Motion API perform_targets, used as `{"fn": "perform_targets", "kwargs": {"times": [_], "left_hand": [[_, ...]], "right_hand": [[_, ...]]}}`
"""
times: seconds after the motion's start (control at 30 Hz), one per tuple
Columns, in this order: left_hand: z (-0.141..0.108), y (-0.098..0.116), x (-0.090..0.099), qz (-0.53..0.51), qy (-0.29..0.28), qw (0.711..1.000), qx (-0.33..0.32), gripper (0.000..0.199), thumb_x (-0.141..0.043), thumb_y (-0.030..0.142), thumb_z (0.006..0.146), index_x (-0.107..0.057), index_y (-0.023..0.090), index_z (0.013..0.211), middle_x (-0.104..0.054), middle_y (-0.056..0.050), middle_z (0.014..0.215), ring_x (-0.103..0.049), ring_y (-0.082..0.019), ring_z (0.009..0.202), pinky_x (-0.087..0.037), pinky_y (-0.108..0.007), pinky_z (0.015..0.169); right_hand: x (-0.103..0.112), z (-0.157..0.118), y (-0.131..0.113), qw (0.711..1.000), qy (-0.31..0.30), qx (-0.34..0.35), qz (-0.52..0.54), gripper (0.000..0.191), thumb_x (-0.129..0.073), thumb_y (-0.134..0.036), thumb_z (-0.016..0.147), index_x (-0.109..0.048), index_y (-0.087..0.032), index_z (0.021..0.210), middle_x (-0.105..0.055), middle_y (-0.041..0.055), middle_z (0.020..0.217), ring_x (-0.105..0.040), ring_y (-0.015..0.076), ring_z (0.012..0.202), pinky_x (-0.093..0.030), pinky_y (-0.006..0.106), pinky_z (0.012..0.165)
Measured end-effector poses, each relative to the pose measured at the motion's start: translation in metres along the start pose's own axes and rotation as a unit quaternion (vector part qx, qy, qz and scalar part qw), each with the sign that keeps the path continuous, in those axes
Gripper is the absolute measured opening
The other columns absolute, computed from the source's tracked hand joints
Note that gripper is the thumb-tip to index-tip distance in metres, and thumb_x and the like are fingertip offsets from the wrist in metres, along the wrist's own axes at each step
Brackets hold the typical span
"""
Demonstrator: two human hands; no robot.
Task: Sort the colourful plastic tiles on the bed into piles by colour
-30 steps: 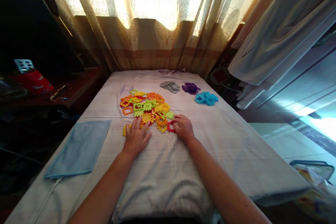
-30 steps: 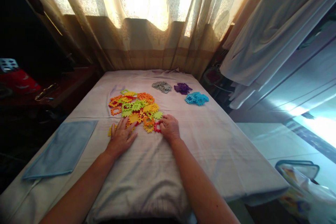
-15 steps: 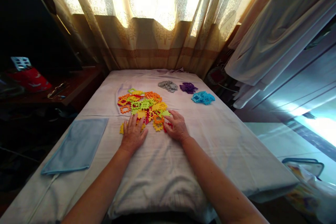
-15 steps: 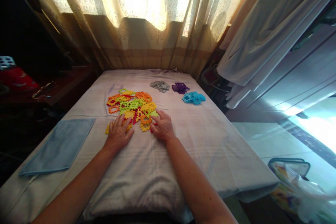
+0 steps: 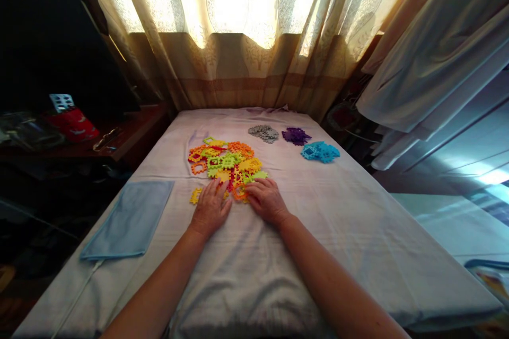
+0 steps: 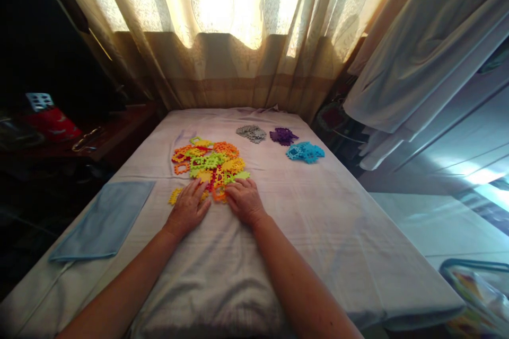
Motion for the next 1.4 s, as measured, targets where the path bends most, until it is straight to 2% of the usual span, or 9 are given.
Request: {"fn": "perform_targets", "kwargs": {"times": [0.1,0.17,0.4,0.57,0.73,0.97,1.1,1.4], "left_hand": [[-0.001,0.002,0.004,-0.002,-0.001,1.0,-0.013,0.049,-0.055,0.034,0.09,-0.056,0.027,0.138,-0.047,-0.013,0.15,-0.043,-0.032,0.139,-0.035,-0.053,0.114],[-0.001,0.005,0.006,0.0,-0.013,1.0,-0.02,0.043,-0.055,0.033,0.09,-0.061,0.032,0.132,-0.047,-0.011,0.15,-0.042,-0.033,0.14,-0.032,-0.057,0.114],[0.001,0.008,0.013,0.016,-0.02,1.0,-0.011,0.037,-0.056,0.034,0.088,-0.068,0.032,0.123,-0.051,-0.012,0.147,-0.044,-0.035,0.138,-0.026,-0.063,0.114],[0.0,0.007,0.015,0.017,-0.005,1.0,-0.005,0.037,-0.055,0.039,0.089,-0.068,0.028,0.122,-0.053,-0.013,0.145,-0.045,-0.034,0.138,-0.026,-0.063,0.114],[-0.001,0.005,0.01,0.012,-0.014,1.0,-0.006,0.049,-0.056,0.048,0.089,-0.061,0.022,0.13,-0.051,-0.016,0.147,-0.042,-0.034,0.14,-0.025,-0.062,0.116],[-0.002,0.002,0.005,0.002,-0.005,1.0,-0.001,0.046,-0.054,0.043,0.09,-0.06,0.022,0.13,-0.052,-0.015,0.147,-0.042,-0.032,0.14,-0.026,-0.058,0.117],[-0.002,0.001,0.003,-0.003,-0.004,1.0,-0.005,0.045,-0.053,0.043,0.091,-0.061,0.022,0.13,-0.052,-0.015,0.146,-0.043,-0.032,0.139,-0.027,-0.057,0.117],[-0.001,0.0,0.002,-0.033,-0.016,0.999,-0.006,0.046,-0.051,0.044,0.092,-0.06,0.023,0.132,-0.051,-0.015,0.147,-0.043,-0.033,0.139,-0.028,-0.057,0.116]], "right_hand": [[-0.002,0.002,-0.008,1.0,0.002,0.025,0.008,0.023,-0.058,-0.027,0.093,-0.072,-0.026,0.111,-0.073,0.0043,0.117,-0.057,0.0254,0.117,-0.034,0.046,0.105],[-0.002,0.002,-0.005,1.0,0.018,0.016,0.013,0.024,-0.056,-0.024,0.093,-0.072,-0.026,0.111,-0.074,0.0042,0.115,-0.059,0.0239,0.115,-0.036,0.043,0.103],[0.01,-0.005,0.029,0.99,0.067,-0.123,-0.015,0.02,-0.056,-0.018,0.087,-0.075,-0.022,0.093,-0.076,0.0068,0.095,-0.065,0.0214,0.093,-0.046,0.036,0.091],[0.01,-0.003,0.019,0.989,0.061,-0.13,-0.027,0.021,-0.06,-0.02,0.085,-0.075,-0.022,0.1,-0.074,0.0067,0.105,-0.062,0.0223,0.1,-0.044,0.036,0.095],[0.011,0.014,0.004,0.984,0.037,-0.161,-0.058,0.026,-0.062,-0.029,0.087,-0.073,-0.022,0.11,-0.071,0.0077,0.113,-0.058,0.0239,0.108,-0.041,0.038,0.098],[0.002,0.033,0.0,0.969,-0.016,-0.222,-0.11,0.03,-0.064,-0.041,0.085,-0.075,-0.024,0.108,-0.066,0.0105,0.123,-0.053,0.0282,0.116,-0.041,0.041,0.096],[-0.008,0.03,-0.003,0.967,-0.007,-0.232,-0.103,0.03,-0.063,-0.038,0.085,-0.073,-0.023,0.11,-0.064,0.0098,0.127,-0.051,0.0284,0.118,-0.04,0.041,0.096],[-0.017,0.029,0.003,0.978,0.032,-0.203,-0.033,0.011,-0.058,-0.022,0.086,-0.067,-0.022,0.092,-0.066,0.0114,0.12,-0.053,0.0276,0.114,-0.039,0.044,0.098]]}}
Point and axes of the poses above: each hand's wrist, its own z-axis towards the middle knuckle, its own x-axis out of the back of the hand, y = z × x, the point moved 4 cm from there along z, towards the middle knuckle
